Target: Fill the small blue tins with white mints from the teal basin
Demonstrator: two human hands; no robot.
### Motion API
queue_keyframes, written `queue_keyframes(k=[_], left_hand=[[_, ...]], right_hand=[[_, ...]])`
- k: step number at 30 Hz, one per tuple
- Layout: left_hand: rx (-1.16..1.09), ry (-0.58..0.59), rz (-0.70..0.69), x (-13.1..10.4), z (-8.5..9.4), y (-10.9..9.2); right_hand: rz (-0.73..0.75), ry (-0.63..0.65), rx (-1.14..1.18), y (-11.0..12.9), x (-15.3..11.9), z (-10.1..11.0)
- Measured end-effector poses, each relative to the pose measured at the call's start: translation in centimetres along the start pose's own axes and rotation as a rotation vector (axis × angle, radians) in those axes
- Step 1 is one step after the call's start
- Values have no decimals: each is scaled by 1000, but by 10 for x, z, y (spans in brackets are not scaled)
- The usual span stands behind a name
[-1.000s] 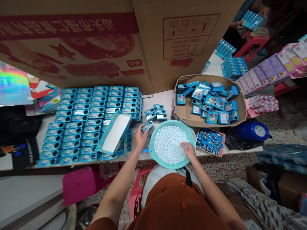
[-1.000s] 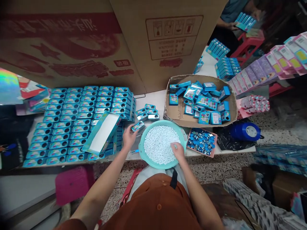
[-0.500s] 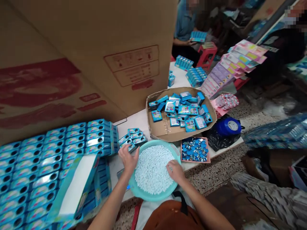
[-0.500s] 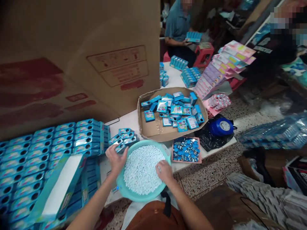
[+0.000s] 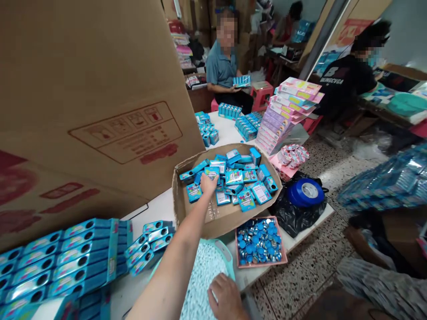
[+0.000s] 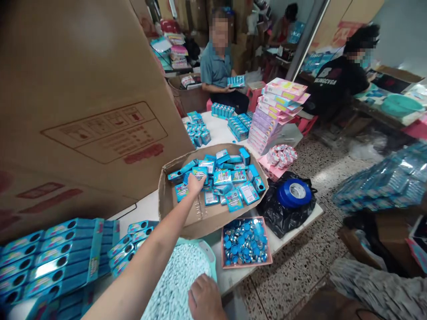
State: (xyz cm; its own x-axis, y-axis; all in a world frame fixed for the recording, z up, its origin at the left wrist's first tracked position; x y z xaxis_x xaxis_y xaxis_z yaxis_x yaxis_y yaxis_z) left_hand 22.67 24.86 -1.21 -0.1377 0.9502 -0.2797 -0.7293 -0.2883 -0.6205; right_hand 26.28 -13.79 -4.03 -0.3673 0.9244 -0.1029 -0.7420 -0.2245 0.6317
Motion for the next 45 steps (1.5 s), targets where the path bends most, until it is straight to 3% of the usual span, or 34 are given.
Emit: queue_keyframes(k=[3,5,9,11,14,17,20,23,29,34,39,45], left_hand=[[-3,-2,-30,-10,1,3],[-45,-4,-138,-27,10,4],[-214,-36,-345,-82,39,7],[-304,-24,-371,-121,53,14],[-426,44,-349,-188,72,33],[-400,115,-297,-254,93,57],[-288,190,-117,-306,112,91],[-337,248,98,-343,126,127],[-855,182,324,-388,133,183],[-1308,168,391,-418,140,199],[-1324,164,430,-438,150,191],[-1080,-6,571,-450,129,194]], right_hand=[[-24,21,17,-1,0,2],[-35,32,16,0,0,3],[-35,56,-21,0,2,6],[-29,81,-47,0,3,10],[-33,139,-90,1,4,19],[-25,178,-126,2,5,26],[-7,179,-164,1,5,27],[-25,198,-239,-2,4,25],[-15,220,-300,-3,9,18],[-165,160,-230,-15,41,8],[-181,160,-139,-16,68,-18],[-82,198,-33,8,63,-48]])
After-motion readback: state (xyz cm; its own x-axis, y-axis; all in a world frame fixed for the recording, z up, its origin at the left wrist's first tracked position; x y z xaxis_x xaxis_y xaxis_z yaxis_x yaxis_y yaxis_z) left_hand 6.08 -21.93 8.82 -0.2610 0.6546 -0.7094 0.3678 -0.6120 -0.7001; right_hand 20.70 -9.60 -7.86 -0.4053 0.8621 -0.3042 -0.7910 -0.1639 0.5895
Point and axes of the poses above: each hand's wrist, its own x-axis towards the middle knuckle, its own z-axis out of the back of the hand, y = z × x, the point moved 4 cm from there along x, towards the middle knuckle, and after that the axes turned 11 degrees about y, right-handed, at the moved point
